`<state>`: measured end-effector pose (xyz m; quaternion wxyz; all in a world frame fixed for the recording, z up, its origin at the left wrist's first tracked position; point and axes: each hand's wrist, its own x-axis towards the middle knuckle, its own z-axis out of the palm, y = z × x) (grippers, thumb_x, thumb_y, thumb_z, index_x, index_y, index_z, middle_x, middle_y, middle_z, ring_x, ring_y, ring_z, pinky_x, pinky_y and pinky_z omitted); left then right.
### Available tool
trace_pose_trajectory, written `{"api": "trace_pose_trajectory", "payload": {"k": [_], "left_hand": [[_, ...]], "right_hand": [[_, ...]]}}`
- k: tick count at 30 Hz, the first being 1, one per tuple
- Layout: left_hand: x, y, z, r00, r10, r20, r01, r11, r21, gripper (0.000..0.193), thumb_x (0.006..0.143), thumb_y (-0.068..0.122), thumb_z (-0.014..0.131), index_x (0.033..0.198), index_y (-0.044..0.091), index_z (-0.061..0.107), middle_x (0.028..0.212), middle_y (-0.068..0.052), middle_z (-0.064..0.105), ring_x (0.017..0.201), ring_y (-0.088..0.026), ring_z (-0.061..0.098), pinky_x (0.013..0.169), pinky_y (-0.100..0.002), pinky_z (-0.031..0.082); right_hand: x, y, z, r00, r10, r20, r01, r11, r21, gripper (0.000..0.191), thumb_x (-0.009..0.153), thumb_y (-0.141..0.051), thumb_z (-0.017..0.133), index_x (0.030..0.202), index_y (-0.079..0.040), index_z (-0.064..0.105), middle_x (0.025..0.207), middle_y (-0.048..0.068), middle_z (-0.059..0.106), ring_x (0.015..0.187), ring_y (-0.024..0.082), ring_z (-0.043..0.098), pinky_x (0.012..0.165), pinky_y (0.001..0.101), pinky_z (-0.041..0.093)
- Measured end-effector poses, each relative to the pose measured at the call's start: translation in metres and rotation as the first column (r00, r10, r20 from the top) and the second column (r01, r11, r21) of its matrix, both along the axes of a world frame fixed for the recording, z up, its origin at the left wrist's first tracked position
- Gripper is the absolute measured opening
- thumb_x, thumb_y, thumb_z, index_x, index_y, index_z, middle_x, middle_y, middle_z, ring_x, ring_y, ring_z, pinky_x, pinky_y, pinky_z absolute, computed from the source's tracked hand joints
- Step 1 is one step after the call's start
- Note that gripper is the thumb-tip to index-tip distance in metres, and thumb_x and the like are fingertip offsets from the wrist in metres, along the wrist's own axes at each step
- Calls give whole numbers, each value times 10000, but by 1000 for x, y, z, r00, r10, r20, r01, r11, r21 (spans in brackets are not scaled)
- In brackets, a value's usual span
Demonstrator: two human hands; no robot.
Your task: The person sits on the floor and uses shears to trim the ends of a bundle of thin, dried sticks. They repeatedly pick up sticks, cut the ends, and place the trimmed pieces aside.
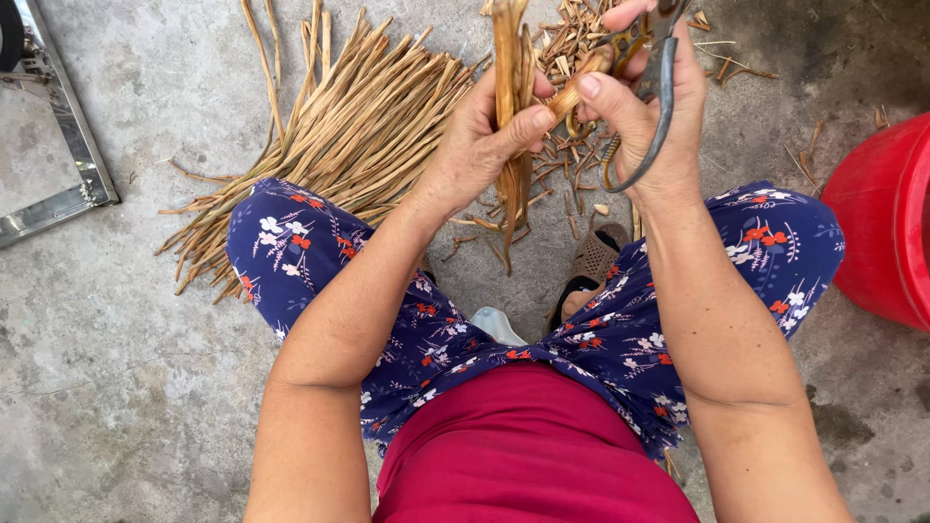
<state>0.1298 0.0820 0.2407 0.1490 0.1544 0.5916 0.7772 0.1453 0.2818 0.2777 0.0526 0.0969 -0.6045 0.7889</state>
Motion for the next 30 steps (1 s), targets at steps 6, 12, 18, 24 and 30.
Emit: {"api": "trace_pose_trajectory", "payload": {"k": [6,12,18,24,30], "left_hand": [[1,0,1,990,62,-124,-66,997,-32,292,997,253,788,1189,53,697,1012,0,699,905,-77,652,819,-238,575],[5,-1,12,995,83,61,-83,997,2,245,1030,222,711,1212,57,715,972,6,730,870,-79,681,818,-245,585],[4,2,5,976,113,-184,-116,993,-6,271,1016,196,748,1238,47,705,1069,9,742,959,-60,668,865,-238,574],[-4,1,-2,956,243,-165,-262,960,-103,235,1001,225,759,1172,65,741,934,20,738,848,-53,666,760,-224,574],[-12,-12,0,929,369,-26,-365,926,93,255,988,228,772,1163,50,726,917,11,718,801,-63,619,712,-234,538]], "right_hand": [[5,-1,16,999,-17,-48,26,983,184,397,1047,-73,850,1320,-75,562,938,12,651,769,65,593,666,180,472],[10,-23,34,999,-23,-47,26,997,68,467,969,-96,834,1321,-104,528,1016,-7,658,948,77,661,856,198,552],[7,-17,28,1000,-19,-4,19,992,128,438,942,-65,808,1273,-82,522,1063,1,686,1000,100,700,879,205,584],[3,-15,-4,998,-50,-47,59,971,231,539,1036,-77,875,1422,-63,498,1083,18,663,990,84,645,907,210,561],[16,-28,-16,998,40,-48,-11,872,489,715,980,-326,881,1479,-67,439,1246,52,622,1096,113,628,1002,276,570]]}}
